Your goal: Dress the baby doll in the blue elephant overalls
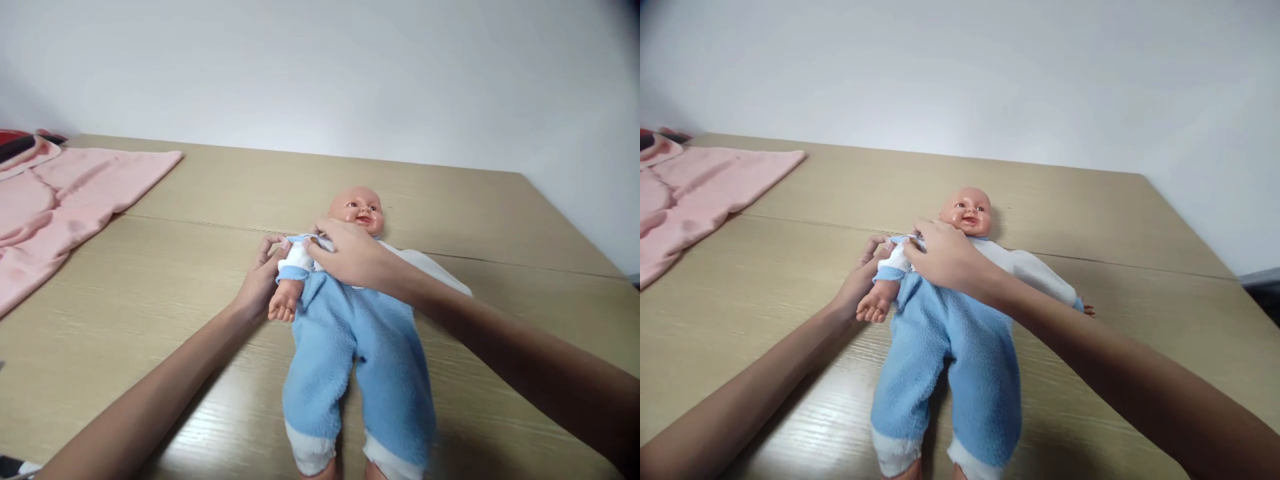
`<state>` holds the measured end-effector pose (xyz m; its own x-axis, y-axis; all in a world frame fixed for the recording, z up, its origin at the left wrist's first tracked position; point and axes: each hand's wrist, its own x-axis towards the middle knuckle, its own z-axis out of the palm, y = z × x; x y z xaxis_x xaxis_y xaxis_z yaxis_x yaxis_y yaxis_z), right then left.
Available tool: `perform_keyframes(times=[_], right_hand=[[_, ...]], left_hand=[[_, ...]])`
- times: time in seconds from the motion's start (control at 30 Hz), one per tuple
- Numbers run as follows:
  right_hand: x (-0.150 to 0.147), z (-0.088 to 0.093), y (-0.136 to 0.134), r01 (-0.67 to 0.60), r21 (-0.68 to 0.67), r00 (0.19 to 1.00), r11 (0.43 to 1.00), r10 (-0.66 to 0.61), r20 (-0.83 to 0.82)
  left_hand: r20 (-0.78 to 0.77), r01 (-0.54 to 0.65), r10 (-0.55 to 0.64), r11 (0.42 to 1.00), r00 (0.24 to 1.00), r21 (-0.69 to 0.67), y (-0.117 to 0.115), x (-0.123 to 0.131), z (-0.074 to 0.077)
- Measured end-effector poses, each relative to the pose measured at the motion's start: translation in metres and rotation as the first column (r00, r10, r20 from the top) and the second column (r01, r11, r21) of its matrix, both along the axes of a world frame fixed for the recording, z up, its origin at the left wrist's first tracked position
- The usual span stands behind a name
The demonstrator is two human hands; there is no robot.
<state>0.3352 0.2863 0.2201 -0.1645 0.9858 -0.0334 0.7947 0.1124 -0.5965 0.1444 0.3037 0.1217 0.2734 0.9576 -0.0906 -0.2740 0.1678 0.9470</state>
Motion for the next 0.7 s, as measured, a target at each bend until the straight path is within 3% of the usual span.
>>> perform_keyframes(times=[0.1,0.27,0.5,0.7], right_hand=[[-0.003,-0.013,0.007,0.084,-0.039,0.996,0.996,-0.085,-0.024],[0.007,-0.023,0.021,0.101,-0.136,0.991,0.986,-0.111,-0.071],[-0.003,-0.011,0.007,0.074,0.003,0.994,0.997,-0.074,0.079],[-0.01,-0.012,0.012,0.058,0.093,0.982,0.994,-0.074,0.175]], left_hand=[[0.077,0.055,-0.048,0.994,0.996,-0.095,0.012,0.006,-0.007],[0.088,0.13,-0.122,0.987,0.989,-0.093,0.023,0.013,-0.008],[0.079,0.216,-0.209,0.971,0.975,-0.102,0.03,-0.002,0.002],[0.088,0.274,-0.266,0.955,0.96,-0.113,0.051,0.009,-0.006]])
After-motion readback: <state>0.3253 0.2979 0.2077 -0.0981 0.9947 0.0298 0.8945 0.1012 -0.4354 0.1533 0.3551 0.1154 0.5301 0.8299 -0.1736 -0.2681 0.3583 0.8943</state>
